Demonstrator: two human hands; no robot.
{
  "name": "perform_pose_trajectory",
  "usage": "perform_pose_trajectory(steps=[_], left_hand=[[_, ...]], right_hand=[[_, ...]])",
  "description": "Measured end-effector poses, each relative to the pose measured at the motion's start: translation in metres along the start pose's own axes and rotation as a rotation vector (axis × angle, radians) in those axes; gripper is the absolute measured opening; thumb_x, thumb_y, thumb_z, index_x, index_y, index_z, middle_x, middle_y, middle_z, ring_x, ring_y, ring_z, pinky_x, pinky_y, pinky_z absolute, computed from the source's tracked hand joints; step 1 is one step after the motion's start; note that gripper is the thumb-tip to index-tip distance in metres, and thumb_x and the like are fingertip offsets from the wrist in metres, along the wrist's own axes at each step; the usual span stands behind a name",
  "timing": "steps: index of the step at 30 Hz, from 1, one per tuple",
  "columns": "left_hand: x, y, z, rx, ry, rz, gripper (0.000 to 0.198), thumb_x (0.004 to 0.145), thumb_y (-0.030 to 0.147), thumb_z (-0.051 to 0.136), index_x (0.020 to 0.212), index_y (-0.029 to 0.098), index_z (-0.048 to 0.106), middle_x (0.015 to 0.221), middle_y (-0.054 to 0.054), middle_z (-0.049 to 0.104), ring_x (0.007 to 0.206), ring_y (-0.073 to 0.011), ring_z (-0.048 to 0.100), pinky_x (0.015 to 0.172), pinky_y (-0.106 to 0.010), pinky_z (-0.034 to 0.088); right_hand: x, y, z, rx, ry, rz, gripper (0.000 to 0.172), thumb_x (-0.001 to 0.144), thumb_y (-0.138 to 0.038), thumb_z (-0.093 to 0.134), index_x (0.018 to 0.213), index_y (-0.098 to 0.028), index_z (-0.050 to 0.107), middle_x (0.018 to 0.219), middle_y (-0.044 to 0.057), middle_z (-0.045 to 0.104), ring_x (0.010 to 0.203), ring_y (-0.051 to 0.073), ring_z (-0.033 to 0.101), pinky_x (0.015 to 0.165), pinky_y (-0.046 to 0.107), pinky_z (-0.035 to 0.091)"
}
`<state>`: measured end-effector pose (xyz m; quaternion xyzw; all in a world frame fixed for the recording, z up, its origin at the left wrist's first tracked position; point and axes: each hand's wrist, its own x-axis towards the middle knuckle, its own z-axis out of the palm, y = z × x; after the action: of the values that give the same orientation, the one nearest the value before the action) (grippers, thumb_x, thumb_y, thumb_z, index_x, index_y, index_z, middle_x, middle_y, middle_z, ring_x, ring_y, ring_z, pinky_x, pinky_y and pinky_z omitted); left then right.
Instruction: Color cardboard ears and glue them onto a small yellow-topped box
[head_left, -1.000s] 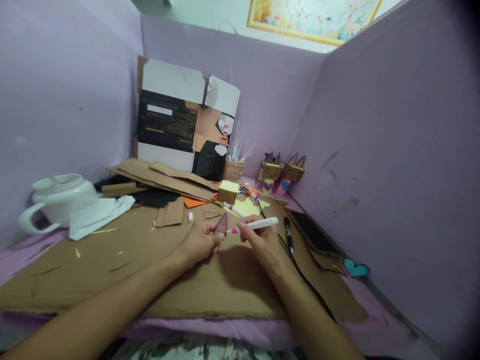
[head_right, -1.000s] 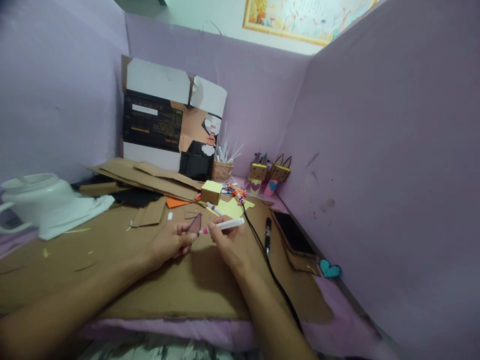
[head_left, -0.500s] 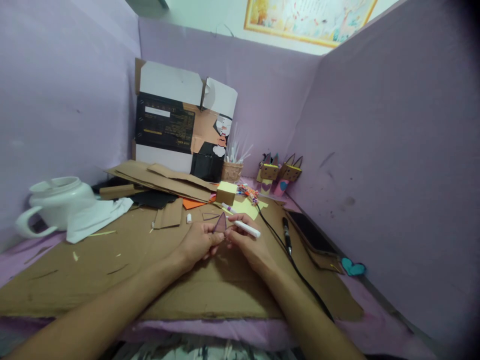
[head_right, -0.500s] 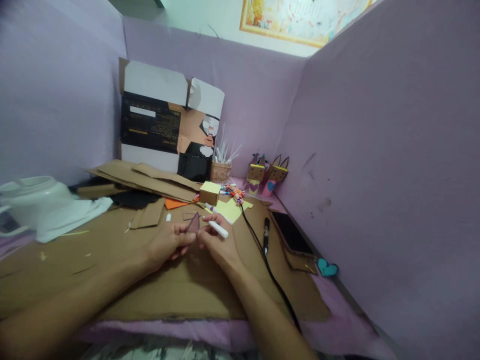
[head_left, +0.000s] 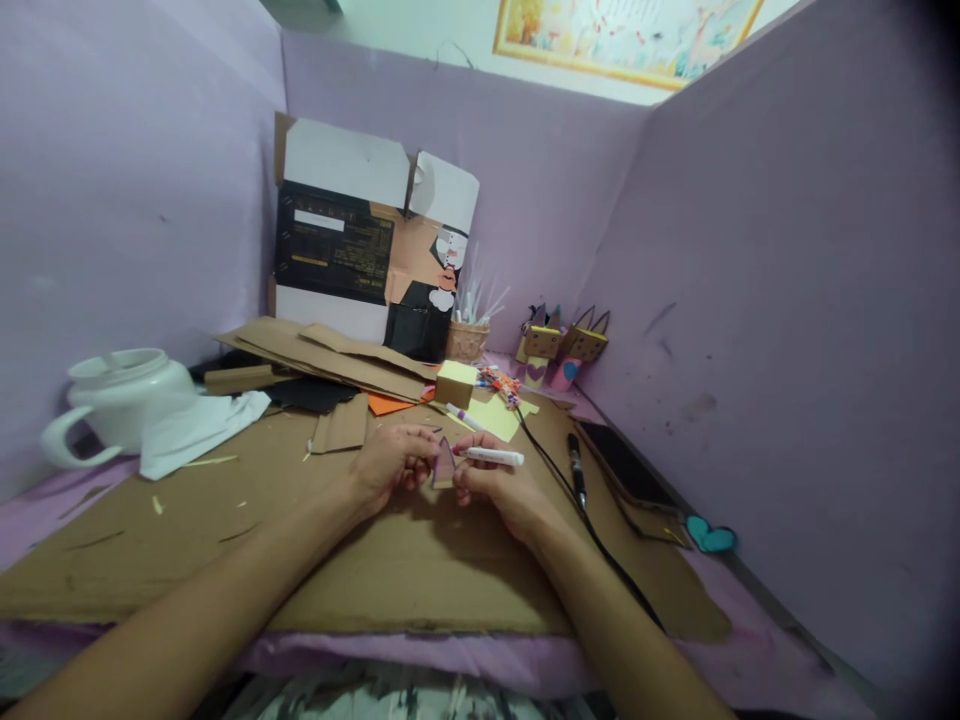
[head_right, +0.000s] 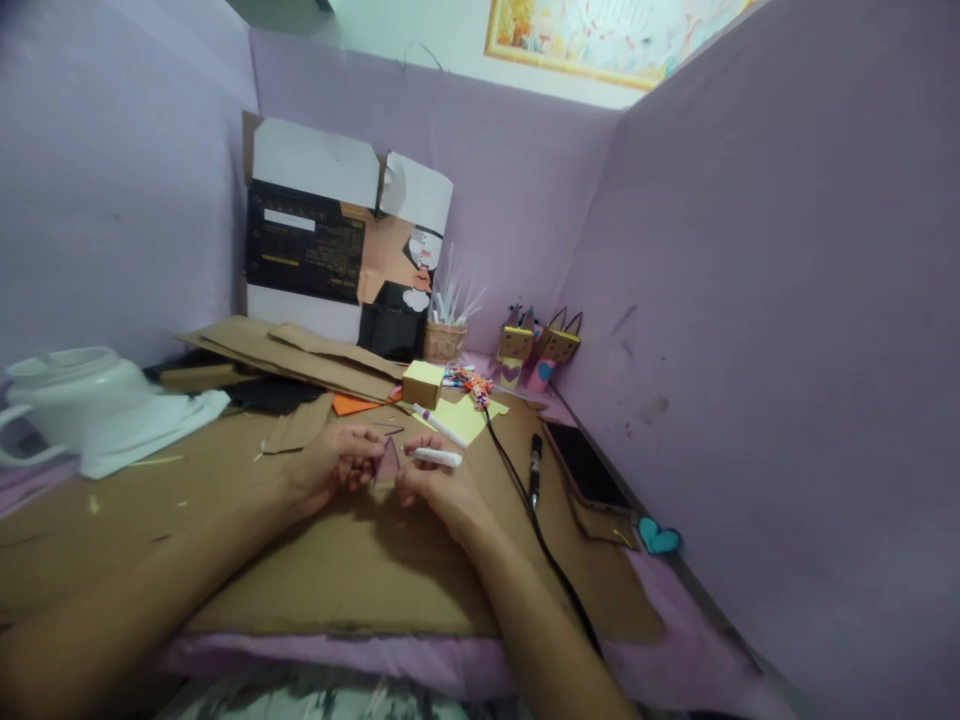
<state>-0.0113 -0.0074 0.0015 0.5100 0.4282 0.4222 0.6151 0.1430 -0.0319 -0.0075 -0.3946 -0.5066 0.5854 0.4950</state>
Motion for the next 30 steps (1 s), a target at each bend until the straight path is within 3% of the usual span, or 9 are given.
perform_pose_trajectory(steps=[7,12,14,18,20,25,30], left_hand=[[0.004,-0.004,-0.001,0.142,0.059,-0.018,0.01,0.054,0.02,0.06,0.061,0.013,0.057,0.041,0.004,0.052,0.033,-0.0057,0.041,0.034,-0.017,0.028],[0.008,-0.008,0.0,0.361,0.118,0.003,0.005,0.056,0.015,0.053,0.058,0.014,0.057,0.037,0.006,0.047,0.032,-0.005,0.037,0.034,-0.016,0.024],[0.009,-0.01,0.001,0.437,0.119,-0.01,0.006,0.055,0.012,0.053,0.058,0.013,0.058,0.039,0.006,0.048,0.033,-0.0046,0.036,0.035,-0.017,0.025],[0.01,-0.012,0.001,0.533,0.122,-0.057,0.008,0.055,0.011,0.053,0.06,0.014,0.06,0.036,0.007,0.045,0.033,-0.0056,0.035,0.034,-0.017,0.024],[0.009,-0.011,0.001,0.553,0.126,-0.063,0.008,0.055,0.01,0.053,0.059,0.014,0.059,0.035,0.006,0.044,0.033,-0.0059,0.035,0.034,-0.017,0.025],[0.01,-0.012,0.002,0.566,0.131,-0.093,0.007,0.054,0.011,0.052,0.057,0.015,0.057,0.033,0.006,0.043,0.031,-0.0067,0.034,0.033,-0.018,0.024],[0.012,-0.015,0.0,0.587,0.107,-0.07,0.008,0.054,0.012,0.051,0.058,0.014,0.058,0.034,0.005,0.044,0.032,-0.0074,0.037,0.034,-0.017,0.026]], right_hand=[[0.003,0.008,-0.003,-0.123,0.011,-0.031,0.031,0.052,-0.011,0.057,0.081,-0.019,0.051,0.048,-0.008,0.055,0.039,0.009,0.045,0.041,0.02,0.037],[-0.002,0.008,-0.012,-0.339,0.221,-0.307,0.026,0.066,-0.028,0.062,0.09,-0.018,0.061,0.06,-0.002,0.059,0.053,0.012,0.052,0.05,0.023,0.041],[-0.011,0.005,-0.014,-0.281,0.294,-0.31,0.032,0.073,-0.04,0.058,0.093,-0.015,0.063,0.059,0.0,0.058,0.053,0.013,0.053,0.051,0.025,0.043],[-0.026,0.005,-0.015,-0.28,0.38,-0.288,0.038,0.07,-0.049,0.061,0.077,-0.011,0.066,0.049,-0.001,0.051,0.046,0.012,0.047,0.047,0.026,0.039],[-0.027,0.009,-0.013,-0.256,0.345,-0.286,0.036,0.069,-0.048,0.064,0.077,-0.012,0.063,0.05,-0.001,0.053,0.047,0.012,0.048,0.047,0.026,0.04],[-0.018,0.024,-0.009,-0.176,0.119,-0.21,0.031,0.07,-0.045,0.065,0.076,-0.017,0.054,0.051,-0.002,0.054,0.044,0.011,0.048,0.044,0.024,0.04],[-0.015,0.024,-0.008,-0.134,0.104,-0.147,0.032,0.071,-0.046,0.064,0.075,-0.017,0.051,0.05,-0.004,0.053,0.043,0.011,0.048,0.043,0.023,0.041]])
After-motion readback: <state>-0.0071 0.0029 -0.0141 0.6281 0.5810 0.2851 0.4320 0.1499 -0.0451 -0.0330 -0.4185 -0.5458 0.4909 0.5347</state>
